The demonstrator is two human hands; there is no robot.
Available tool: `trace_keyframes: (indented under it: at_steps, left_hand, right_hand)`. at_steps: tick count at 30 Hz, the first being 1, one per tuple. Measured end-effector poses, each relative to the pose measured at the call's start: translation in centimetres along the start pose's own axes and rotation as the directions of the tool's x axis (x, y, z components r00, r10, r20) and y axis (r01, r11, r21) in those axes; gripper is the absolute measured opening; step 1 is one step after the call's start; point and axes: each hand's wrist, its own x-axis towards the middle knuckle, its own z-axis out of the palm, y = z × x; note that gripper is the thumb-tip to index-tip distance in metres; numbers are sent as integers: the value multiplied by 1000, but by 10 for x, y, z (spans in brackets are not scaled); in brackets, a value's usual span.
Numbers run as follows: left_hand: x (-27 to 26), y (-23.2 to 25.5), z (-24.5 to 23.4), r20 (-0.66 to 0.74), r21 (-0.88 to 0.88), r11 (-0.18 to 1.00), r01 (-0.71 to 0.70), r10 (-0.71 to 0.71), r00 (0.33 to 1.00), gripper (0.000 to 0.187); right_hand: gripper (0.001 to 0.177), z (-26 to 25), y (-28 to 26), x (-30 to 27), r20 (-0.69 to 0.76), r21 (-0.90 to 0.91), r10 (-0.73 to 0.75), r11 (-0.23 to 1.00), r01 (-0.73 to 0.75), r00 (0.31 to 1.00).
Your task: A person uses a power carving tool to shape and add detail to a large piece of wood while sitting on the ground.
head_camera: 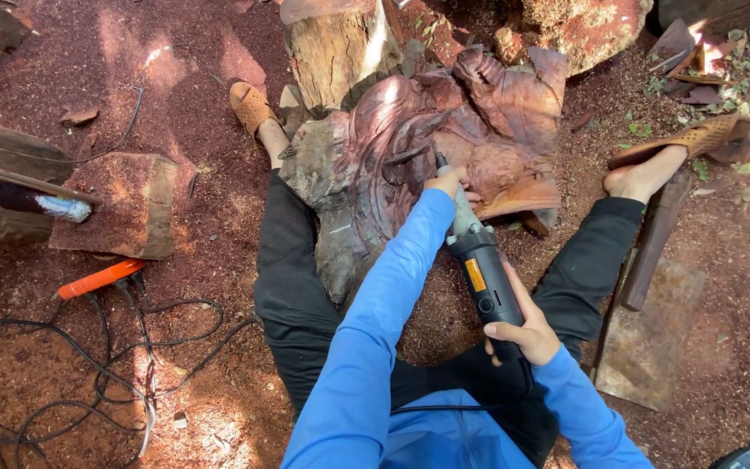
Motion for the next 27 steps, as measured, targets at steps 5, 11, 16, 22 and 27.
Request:
trace_keyframes:
  at_steps: [5, 11, 16, 22, 27]
  left_hand:
    - [16, -9, -2, 21, -72, 997, -8, 9, 1000, 34]
    - [15, -9, -1, 38, -101, 995, 13, -9, 999, 37]
    - [25, -19, -1, 43, -55, 998, -18, 21, 999, 34]
    - [15, -20, 0, 35, -151, 986, -63, 69, 997, 37]
    - [5, -18, -2, 46, -152, 985, -81, 89, 995, 40]
  right_hand:
    - [122, -5, 3, -1, 8, -8, 10, 1000, -10, 1000]
    - [122, -13, 8, -2, 15, -30, 12, 999, -11, 1000]
    - [121, -15, 10, -3, 30, -51, -4, 999, 6, 1000]
    - [121, -16, 11, -3, 28, -57, -11, 998, 12, 1000]
    - [122, -18, 13, -3, 46, -86, -20, 996, 24, 999]
